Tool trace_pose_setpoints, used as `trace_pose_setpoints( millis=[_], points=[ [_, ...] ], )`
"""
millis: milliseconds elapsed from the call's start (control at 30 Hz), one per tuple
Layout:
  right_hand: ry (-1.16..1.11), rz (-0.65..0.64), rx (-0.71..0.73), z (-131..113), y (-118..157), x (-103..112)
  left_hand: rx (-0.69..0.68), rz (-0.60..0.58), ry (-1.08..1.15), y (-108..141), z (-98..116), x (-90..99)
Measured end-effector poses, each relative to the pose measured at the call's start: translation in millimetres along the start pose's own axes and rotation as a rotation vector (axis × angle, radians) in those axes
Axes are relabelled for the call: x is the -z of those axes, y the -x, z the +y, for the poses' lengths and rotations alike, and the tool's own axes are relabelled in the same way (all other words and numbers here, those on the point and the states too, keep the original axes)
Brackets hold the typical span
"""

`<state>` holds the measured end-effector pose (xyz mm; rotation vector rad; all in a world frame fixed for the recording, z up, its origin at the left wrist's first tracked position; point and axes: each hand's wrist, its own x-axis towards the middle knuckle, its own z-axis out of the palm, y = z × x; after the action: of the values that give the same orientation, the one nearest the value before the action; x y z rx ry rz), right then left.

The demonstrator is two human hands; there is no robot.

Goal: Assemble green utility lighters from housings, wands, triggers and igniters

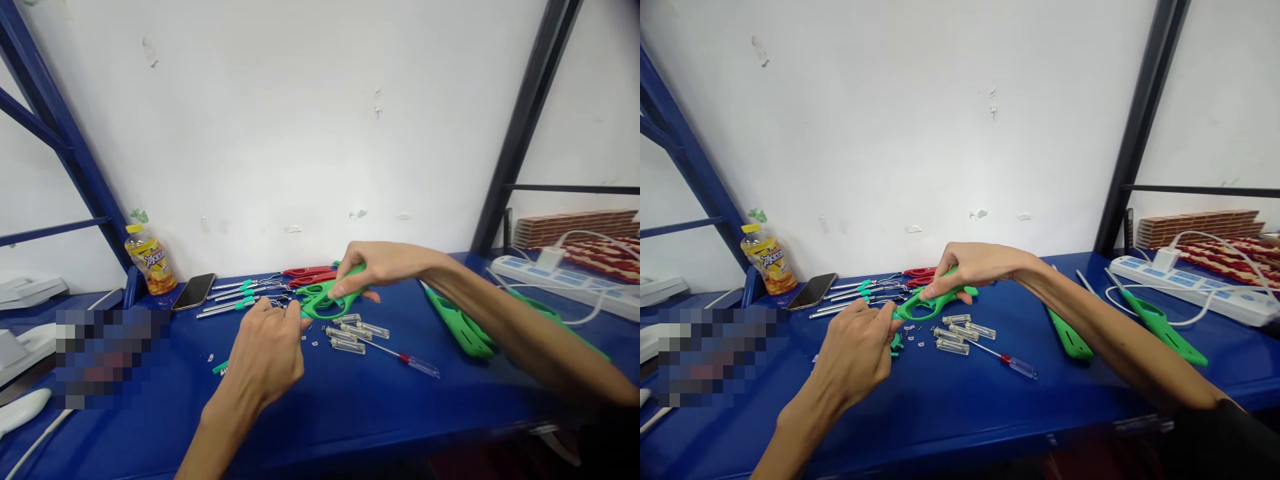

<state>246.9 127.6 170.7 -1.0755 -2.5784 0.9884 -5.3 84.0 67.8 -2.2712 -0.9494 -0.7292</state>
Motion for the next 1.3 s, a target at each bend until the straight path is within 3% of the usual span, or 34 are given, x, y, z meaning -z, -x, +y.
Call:
trace_pose_setpoints(
  millis=[267, 400, 533, 633, 767, 867, 967, 1100, 1167, 1300],
  points=[
    [0.214, 0.140, 0.067, -30, 18, -12, -0.049, 0.044, 0.054, 2, -3, -0.5],
    [0.119, 0.193, 0.119, -35, 21, -14, -0.045, 0.113, -0.009, 2, -20, 11.2],
    [-0.357, -0.035, 0.278, -29, 19, -11, -0.044, 0.218, -0.042, 6, -37, 29.8],
    [-0.743, -0.222, 0.401, -20, 8, -17, -0.051, 0.287, -0.012, 8, -44, 32.7],
    [-0.827, -0.354, 0.438, -15, -3, -30, -0.088, 0.270, 0.019, 6, -46, 21.9],
    [-0.648, -0.199, 0.412, -22, 0, -35, -0.020, 0.322, -0.045, 5, -46, 17.5],
    [-0.294, 0.106, 0.351, -33, 6, -40, 0.071, 0.491, -0.060, 7, -46, 19.9],
    [0.093, 0.450, 0.264, -36, 2, -55, 0.048, 0.702, -0.030, 10, -45, 22.2],
    [0.207, 0.476, 0.217, -35, -2, -64, 0.023, 0.730, -0.027, 11, -46, 20.5],
    [0.306, 0.395, 0.169, -32, -9, -77, -0.002, 0.715, -0.012, 11, -47, 15.0]
  ],
)
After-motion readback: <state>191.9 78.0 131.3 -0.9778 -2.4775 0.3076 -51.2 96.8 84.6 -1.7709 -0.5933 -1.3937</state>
